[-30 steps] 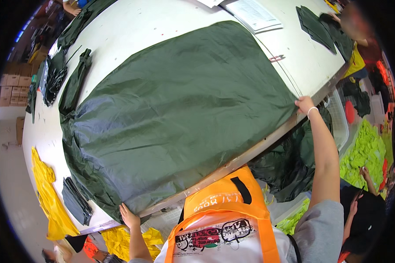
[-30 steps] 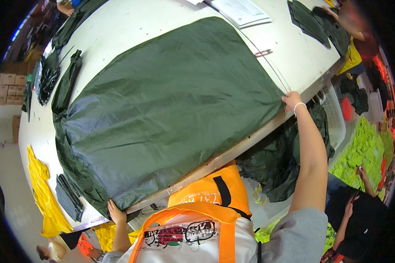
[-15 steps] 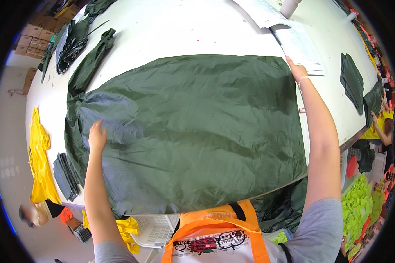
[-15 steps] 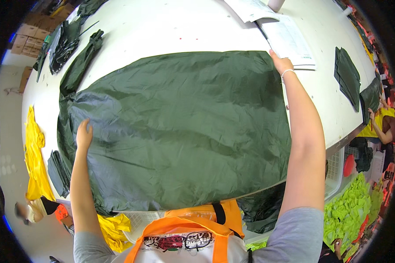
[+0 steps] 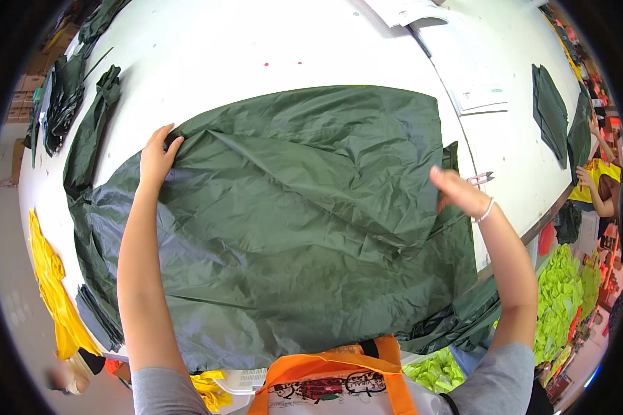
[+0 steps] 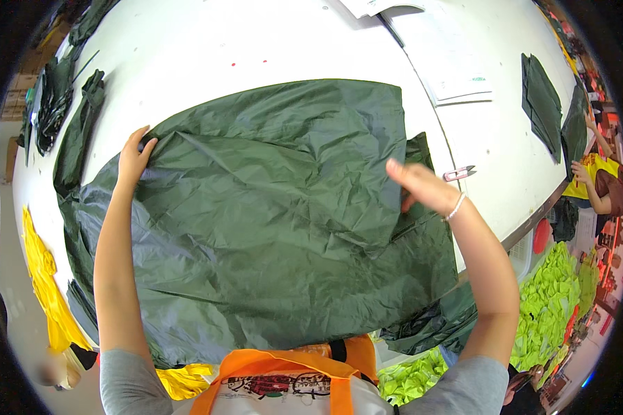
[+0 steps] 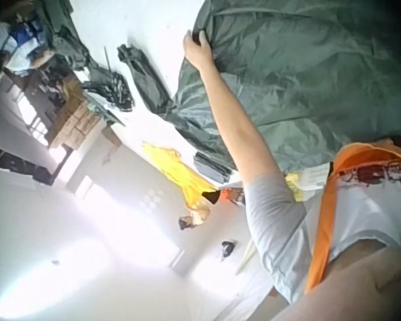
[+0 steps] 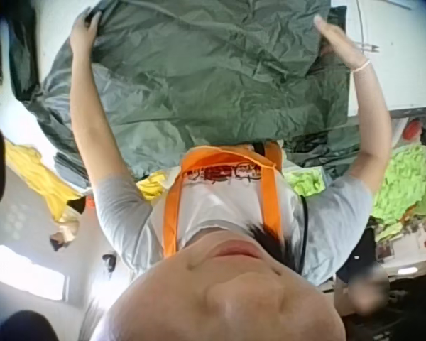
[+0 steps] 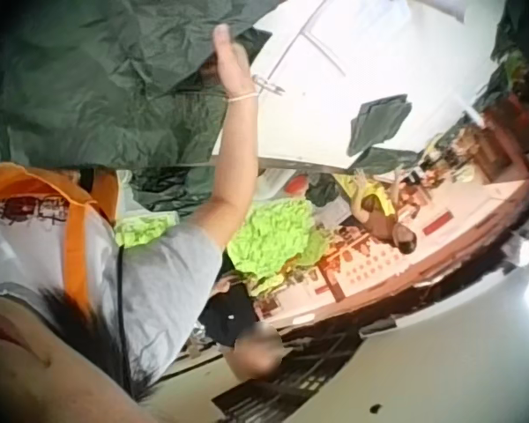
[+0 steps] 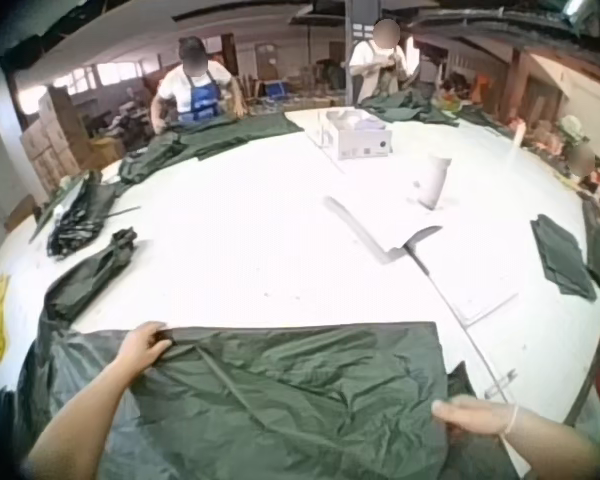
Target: The person folds a dark green raincoat on a white table. They smooth the fabric, fold the sleeves inward, fold the body in half, then fold it into a compact rectangle and place it aside.
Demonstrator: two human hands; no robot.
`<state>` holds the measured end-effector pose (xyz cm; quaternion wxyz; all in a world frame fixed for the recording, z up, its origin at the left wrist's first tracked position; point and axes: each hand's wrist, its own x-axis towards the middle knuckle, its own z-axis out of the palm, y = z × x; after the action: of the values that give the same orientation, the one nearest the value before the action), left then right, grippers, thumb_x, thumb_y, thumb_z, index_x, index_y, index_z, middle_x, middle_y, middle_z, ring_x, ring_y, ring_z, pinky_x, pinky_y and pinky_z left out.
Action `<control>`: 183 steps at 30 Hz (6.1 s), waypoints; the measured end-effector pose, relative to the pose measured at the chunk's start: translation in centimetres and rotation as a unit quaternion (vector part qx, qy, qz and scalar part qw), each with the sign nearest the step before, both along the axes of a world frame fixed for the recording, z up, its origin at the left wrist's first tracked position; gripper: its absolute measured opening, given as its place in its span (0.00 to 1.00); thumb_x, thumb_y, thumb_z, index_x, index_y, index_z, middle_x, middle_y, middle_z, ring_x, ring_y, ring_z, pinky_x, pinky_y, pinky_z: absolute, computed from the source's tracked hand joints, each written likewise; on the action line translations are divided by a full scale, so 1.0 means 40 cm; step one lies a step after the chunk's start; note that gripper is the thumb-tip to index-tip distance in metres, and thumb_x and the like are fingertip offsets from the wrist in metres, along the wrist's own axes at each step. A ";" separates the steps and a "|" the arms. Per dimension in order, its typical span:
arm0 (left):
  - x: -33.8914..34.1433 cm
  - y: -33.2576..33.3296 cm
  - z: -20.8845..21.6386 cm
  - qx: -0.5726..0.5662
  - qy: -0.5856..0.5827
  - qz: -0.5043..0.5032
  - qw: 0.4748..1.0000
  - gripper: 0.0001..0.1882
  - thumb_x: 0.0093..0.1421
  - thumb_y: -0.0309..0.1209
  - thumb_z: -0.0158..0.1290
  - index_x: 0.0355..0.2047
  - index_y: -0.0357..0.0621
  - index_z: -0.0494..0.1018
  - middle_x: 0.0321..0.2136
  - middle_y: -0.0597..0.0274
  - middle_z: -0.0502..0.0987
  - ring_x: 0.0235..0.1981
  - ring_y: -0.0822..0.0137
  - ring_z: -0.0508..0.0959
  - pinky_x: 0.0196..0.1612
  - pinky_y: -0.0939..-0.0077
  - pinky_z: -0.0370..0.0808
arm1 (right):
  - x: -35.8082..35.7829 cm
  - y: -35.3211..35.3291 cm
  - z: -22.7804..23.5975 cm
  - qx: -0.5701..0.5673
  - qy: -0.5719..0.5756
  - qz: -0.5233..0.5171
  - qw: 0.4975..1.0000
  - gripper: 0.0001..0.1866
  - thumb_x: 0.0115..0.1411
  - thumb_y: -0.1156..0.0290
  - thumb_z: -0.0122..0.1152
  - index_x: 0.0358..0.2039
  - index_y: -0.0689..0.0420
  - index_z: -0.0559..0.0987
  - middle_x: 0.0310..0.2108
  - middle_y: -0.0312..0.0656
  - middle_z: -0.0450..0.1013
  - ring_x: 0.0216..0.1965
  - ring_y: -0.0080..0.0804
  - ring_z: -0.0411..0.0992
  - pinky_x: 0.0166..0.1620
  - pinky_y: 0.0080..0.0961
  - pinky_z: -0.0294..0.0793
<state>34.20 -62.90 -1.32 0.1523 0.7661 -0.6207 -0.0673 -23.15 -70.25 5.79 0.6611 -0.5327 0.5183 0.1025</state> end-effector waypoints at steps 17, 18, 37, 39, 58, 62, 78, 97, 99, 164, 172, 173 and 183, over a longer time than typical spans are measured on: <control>0.235 0.039 0.031 -0.112 0.179 0.078 0.974 0.12 0.60 0.35 0.55 0.27 0.38 0.71 0.21 0.71 0.67 0.25 0.79 0.64 0.30 0.83 0.63 | 0.274 -0.273 0.372 -0.156 -0.333 -0.157 0.917 0.17 0.62 0.64 0.47 0.43 0.66 0.72 0.41 0.46 0.72 0.43 0.33 0.70 0.50 0.30 0.68; 0.245 0.036 0.043 -0.130 0.160 0.095 0.974 0.12 0.60 0.35 0.55 0.27 0.38 0.71 0.21 0.71 0.68 0.25 0.79 0.64 0.30 0.84 0.63 | 0.305 -0.267 0.394 -0.268 -0.261 -0.188 0.908 0.11 0.61 0.71 0.48 0.36 0.66 0.76 0.35 0.43 0.74 0.36 0.28 0.71 0.45 0.28 0.70; -0.507 -0.072 0.027 -0.072 -0.125 -0.097 0.985 0.37 0.57 0.49 0.50 0.63 0.50 0.55 0.65 0.56 0.51 0.66 0.52 0.49 0.64 0.45 0.43 | -0.024 -0.186 -0.049 -0.549 0.167 -0.019 0.819 0.29 0.58 0.50 0.53 0.45 0.68 0.73 0.44 0.58 0.72 0.47 0.50 0.69 0.51 0.37 0.68; -0.635 -0.092 0.072 -0.081 -0.086 -0.152 0.981 0.36 0.55 0.44 0.54 0.62 0.48 0.56 0.64 0.54 0.53 0.66 0.51 0.51 0.63 0.48 0.47 | -0.098 -0.076 -0.097 -0.477 0.262 -0.018 0.839 0.26 0.56 0.53 0.58 0.41 0.67 0.73 0.40 0.56 0.72 0.45 0.49 0.70 0.48 0.37 0.69; -1.164 -0.335 -0.048 -0.003 0.153 -0.180 0.972 0.15 0.48 0.35 0.61 0.38 0.53 0.79 0.35 0.64 0.75 0.41 0.59 0.72 0.44 0.66 0.68 | -0.388 0.062 -0.168 -0.550 0.049 -0.082 0.829 0.12 0.50 0.86 0.53 0.37 0.63 0.75 0.44 0.46 0.69 0.46 0.44 0.68 0.48 0.33 0.70; -1.165 -0.337 -0.073 -0.020 0.182 -0.169 0.968 0.16 0.47 0.34 0.62 0.38 0.53 0.80 0.34 0.65 0.74 0.40 0.61 0.71 0.44 0.68 0.67 | -0.430 0.027 -0.184 -0.590 0.052 -0.002 0.806 0.10 0.53 0.84 0.53 0.37 0.63 0.71 0.37 0.47 0.68 0.38 0.43 0.68 0.42 0.33 0.70; -1.152 -0.331 -0.080 -0.049 0.223 -0.157 0.961 0.16 0.45 0.36 0.63 0.37 0.52 0.80 0.33 0.66 0.74 0.39 0.63 0.71 0.43 0.69 0.66 | -0.174 -0.235 -0.229 -0.519 -0.048 -0.040 0.852 0.06 0.56 0.72 0.57 0.32 0.60 0.74 0.31 0.44 0.69 0.33 0.42 0.70 0.38 0.31 0.70; -1.166 -0.362 -0.076 -0.038 0.288 -0.153 0.944 0.04 0.48 0.26 0.60 0.24 0.39 0.77 0.23 0.60 0.75 0.25 0.65 0.74 0.31 0.74 0.71 | -0.243 -0.135 -0.164 -0.298 -0.230 -0.268 0.887 0.15 0.56 0.68 0.63 0.42 0.58 0.75 0.29 0.31 0.70 0.28 0.15 0.65 0.33 0.13 0.67; -1.154 -0.365 -0.080 -0.032 0.320 -0.157 0.934 0.05 0.51 0.26 0.58 0.26 0.36 0.76 0.23 0.59 0.75 0.23 0.70 0.74 0.29 0.78 0.71 | -0.248 -0.119 -0.171 -0.224 -0.306 -0.253 0.890 0.19 0.56 0.68 0.64 0.46 0.60 0.73 0.30 0.32 0.68 0.32 0.16 0.65 0.36 0.15 0.68; -1.143 0.170 0.134 0.131 0.404 -0.462 0.779 0.07 0.54 0.29 0.54 0.30 0.43 0.68 0.34 0.59 0.69 0.39 0.58 0.70 0.44 0.64 0.66 | -0.432 -0.112 -0.230 -0.600 0.245 -0.129 0.751 0.13 0.56 0.76 0.56 0.42 0.60 0.76 0.43 0.45 0.69 0.42 0.40 0.67 0.47 0.31 0.69; -0.727 0.584 0.123 0.166 0.117 -0.015 0.979 0.21 0.45 0.35 0.60 0.40 0.42 0.71 0.47 0.50 0.71 0.50 0.49 0.70 0.50 0.53 0.64 | -0.131 -0.252 -0.153 -0.561 -0.007 -0.108 0.821 0.12 0.58 0.73 0.55 0.42 0.62 0.77 0.40 0.49 0.73 0.44 0.41 0.70 0.48 0.31 0.69; -0.667 0.623 0.108 0.133 0.026 0.071 0.988 0.27 0.47 0.36 0.58 0.47 0.42 0.67 0.53 0.49 0.66 0.55 0.48 0.64 0.55 0.52 0.58 | -0.074 -0.309 -0.163 -0.578 -0.035 -0.110 0.808 0.13 0.59 0.71 0.55 0.43 0.62 0.76 0.40 0.49 0.73 0.42 0.42 0.72 0.47 0.31 0.70; -0.514 0.896 -0.041 0.121 -0.021 0.337 0.934 0.38 0.57 0.41 0.49 0.65 0.42 0.49 0.66 0.51 0.46 0.67 0.49 0.45 0.65 0.48 0.41 | 0.259 -0.824 -0.180 -0.302 0.025 -0.080 0.950 0.37 0.53 0.42 0.56 0.45 0.69 0.74 0.42 0.52 0.74 0.43 0.40 0.73 0.47 0.32 0.70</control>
<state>13.66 -27.05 -2.96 0.0593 0.9440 -0.3167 -0.0704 -12.80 -103.20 -1.42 0.4621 -0.6617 0.5821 -0.0986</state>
